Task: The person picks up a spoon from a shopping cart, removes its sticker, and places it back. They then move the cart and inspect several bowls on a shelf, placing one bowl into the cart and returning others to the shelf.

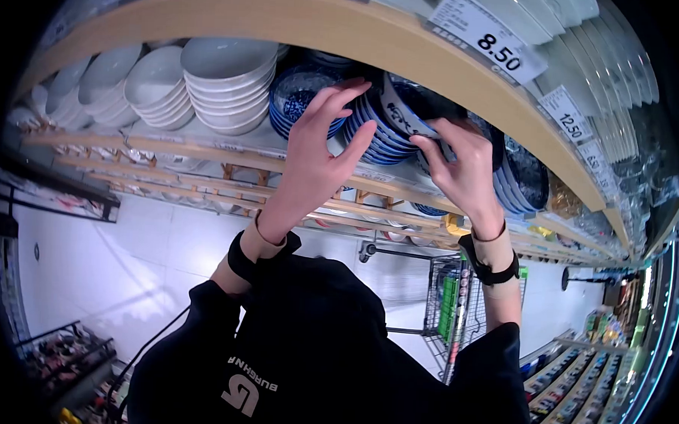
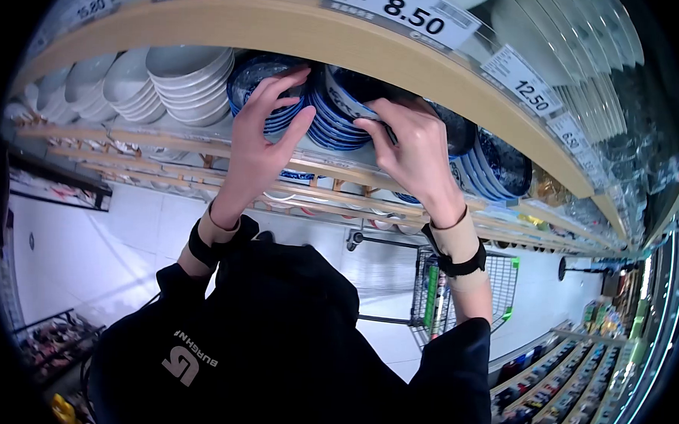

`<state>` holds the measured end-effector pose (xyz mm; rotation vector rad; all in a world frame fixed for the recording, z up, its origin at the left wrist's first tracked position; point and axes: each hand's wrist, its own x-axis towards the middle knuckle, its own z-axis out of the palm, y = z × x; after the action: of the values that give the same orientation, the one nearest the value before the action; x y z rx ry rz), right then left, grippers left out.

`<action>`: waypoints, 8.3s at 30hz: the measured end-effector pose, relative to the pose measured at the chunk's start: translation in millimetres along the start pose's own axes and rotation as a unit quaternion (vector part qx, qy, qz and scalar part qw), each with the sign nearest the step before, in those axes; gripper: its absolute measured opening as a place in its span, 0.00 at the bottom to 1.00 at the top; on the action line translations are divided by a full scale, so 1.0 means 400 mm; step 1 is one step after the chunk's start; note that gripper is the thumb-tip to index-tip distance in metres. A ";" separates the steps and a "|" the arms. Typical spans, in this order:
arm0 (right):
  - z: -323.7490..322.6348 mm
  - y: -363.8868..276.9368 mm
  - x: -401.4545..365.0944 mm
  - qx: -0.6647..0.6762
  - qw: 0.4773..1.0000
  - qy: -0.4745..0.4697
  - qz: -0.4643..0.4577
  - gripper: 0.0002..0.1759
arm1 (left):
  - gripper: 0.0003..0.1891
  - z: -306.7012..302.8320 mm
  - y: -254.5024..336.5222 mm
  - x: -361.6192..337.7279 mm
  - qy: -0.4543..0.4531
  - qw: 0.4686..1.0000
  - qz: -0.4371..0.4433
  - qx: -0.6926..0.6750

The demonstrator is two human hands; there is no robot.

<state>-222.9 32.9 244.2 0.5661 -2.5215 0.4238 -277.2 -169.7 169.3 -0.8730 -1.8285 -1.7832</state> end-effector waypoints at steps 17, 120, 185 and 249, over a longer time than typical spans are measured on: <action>0.041 0.011 -0.016 0.023 0.999 -0.029 0.023 0.09 | 0.34 0.003 -0.042 0.011 -0.115 0.988 0.038 0.100; 0.145 -0.084 -0.009 -0.044 0.985 0.134 0.095 0.11 | 0.29 0.003 0.024 0.003 -0.107 0.979 -0.117 -0.131; 0.284 -0.159 -0.160 0.157 0.900 0.306 0.266 0.42 | 0.26 0.021 -0.014 0.158 -0.205 0.973 0.004 0.104; 0.290 -0.151 -0.162 0.183 0.899 0.297 0.264 0.39 | 0.36 0.009 -0.066 0.167 -0.255 0.934 -0.168 0.185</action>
<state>-192.3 -45.5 125.3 -0.1428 -1.9616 1.1003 -342.3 -156.2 196.8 -0.9758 -2.6789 -1.3820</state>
